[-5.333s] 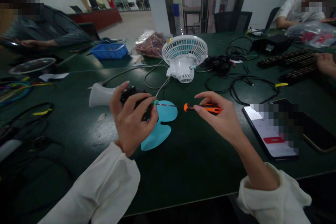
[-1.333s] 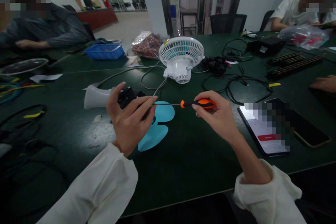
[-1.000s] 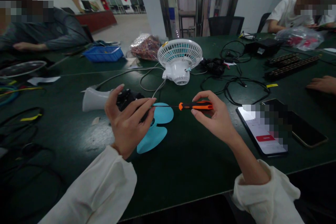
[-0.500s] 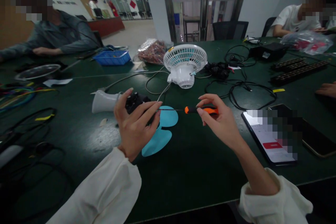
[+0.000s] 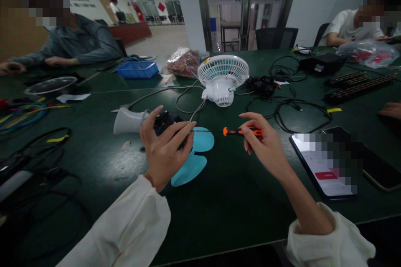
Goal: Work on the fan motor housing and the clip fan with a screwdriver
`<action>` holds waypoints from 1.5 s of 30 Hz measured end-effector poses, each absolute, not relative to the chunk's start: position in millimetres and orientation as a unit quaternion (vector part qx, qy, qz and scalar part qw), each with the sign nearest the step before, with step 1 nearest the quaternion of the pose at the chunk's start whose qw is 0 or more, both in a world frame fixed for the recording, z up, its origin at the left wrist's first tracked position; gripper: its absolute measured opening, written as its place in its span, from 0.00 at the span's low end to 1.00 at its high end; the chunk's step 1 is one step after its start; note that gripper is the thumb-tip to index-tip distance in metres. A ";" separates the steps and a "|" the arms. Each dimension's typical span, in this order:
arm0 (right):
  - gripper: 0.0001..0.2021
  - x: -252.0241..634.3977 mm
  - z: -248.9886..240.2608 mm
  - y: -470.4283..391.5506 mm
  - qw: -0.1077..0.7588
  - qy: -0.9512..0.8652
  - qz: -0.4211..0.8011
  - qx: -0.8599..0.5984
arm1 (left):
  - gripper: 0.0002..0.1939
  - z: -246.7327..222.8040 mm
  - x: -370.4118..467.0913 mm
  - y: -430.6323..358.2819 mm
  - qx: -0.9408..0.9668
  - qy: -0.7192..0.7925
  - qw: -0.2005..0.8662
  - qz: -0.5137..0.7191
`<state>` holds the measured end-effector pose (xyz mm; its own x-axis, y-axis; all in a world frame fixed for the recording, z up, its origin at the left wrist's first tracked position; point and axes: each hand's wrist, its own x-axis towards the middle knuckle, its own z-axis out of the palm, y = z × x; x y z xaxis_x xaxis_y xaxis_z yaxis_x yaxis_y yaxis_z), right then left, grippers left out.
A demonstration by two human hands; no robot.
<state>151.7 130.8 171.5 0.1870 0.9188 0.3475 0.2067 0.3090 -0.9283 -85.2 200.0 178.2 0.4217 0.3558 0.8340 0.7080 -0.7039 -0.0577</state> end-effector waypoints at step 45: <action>0.20 161.6 155.0 136.7 0.568 -0.522 0.416 -0.482 | 0.17 181.9 -87.9 194.6 -0.825 -0.339 0.192 -0.408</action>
